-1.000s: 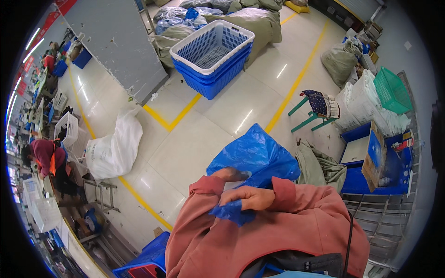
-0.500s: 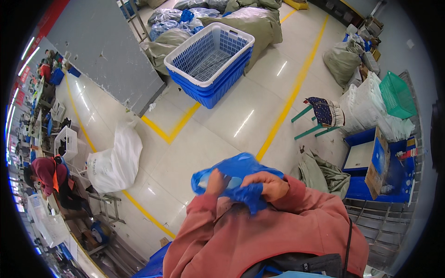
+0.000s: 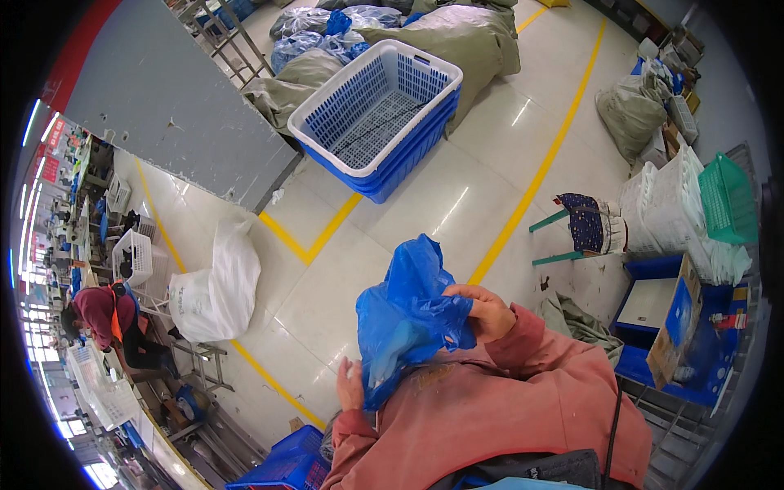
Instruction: The person gathers white gloves, ties them with a rubber band, and places them on a metal rack. They then walk to a nearby area, place the gloves into a blue plastic bag, tie the bag, and hang it on a metal gate.
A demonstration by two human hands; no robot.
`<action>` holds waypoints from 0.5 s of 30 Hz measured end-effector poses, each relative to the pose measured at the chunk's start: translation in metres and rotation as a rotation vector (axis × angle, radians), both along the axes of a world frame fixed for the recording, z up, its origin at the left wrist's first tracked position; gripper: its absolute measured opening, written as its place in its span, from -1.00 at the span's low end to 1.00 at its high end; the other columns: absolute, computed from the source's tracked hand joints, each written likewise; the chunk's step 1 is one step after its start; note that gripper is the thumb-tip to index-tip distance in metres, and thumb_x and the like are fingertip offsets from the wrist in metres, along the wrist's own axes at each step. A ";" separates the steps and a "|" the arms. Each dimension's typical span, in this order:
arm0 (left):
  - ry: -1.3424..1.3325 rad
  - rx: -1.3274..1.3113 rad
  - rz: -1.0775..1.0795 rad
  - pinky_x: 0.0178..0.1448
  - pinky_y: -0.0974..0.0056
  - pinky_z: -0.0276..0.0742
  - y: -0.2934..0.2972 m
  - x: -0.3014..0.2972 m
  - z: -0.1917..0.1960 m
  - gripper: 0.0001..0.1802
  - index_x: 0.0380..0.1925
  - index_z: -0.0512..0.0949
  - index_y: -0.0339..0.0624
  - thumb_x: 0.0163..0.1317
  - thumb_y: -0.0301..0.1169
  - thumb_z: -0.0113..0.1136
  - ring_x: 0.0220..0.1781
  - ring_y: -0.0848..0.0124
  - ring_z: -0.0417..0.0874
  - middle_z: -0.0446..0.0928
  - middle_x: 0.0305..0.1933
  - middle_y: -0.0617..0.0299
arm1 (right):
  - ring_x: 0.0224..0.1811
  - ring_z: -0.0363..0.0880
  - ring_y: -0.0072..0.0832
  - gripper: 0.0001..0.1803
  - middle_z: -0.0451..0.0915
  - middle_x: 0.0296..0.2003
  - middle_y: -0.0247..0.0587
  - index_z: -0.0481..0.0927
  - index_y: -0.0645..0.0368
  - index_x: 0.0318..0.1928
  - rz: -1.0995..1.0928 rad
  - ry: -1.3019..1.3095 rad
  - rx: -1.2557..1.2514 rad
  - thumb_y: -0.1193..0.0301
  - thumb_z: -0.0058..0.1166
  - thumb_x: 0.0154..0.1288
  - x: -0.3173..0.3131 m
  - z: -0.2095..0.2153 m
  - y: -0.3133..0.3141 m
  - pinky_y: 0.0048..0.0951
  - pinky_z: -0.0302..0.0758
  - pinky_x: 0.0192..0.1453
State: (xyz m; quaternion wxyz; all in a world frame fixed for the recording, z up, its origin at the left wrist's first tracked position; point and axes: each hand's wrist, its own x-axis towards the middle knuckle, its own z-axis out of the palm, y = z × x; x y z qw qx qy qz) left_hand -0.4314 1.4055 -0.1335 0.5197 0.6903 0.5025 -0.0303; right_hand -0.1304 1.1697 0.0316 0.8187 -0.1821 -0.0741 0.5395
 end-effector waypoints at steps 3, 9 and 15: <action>-0.073 0.145 -0.134 0.27 0.14 0.52 -0.030 0.012 0.003 -0.19 0.39 0.39 -0.32 0.27 -0.07 0.37 0.21 0.05 0.64 0.55 0.25 -0.17 | 0.15 0.64 -0.36 -0.66 0.63 0.15 -0.13 0.48 0.24 0.28 -0.104 0.068 -0.022 0.50 -0.07 0.58 0.027 -0.001 -0.003 -0.25 0.65 0.22; 0.106 0.244 -0.208 0.09 0.09 0.61 0.010 0.082 0.020 -0.62 0.02 0.70 -0.22 0.20 -0.38 0.23 -0.03 0.01 0.76 0.71 -0.11 -0.20 | 0.12 0.66 -0.32 -0.64 0.63 0.12 -0.08 0.47 0.22 0.29 -0.317 -0.012 -0.152 0.52 -0.08 0.56 0.090 -0.013 0.001 -0.23 0.67 0.19; -0.413 0.308 -0.122 0.20 0.20 0.58 0.109 0.238 0.052 -0.54 0.06 0.69 -0.30 0.16 -0.60 0.01 0.01 0.14 0.75 0.73 0.00 -0.07 | 0.02 0.67 -0.37 -0.62 0.64 0.06 -0.13 0.50 0.26 0.23 -0.720 -0.315 -0.481 0.53 -0.10 0.46 0.197 -0.058 -0.018 -0.34 0.66 0.14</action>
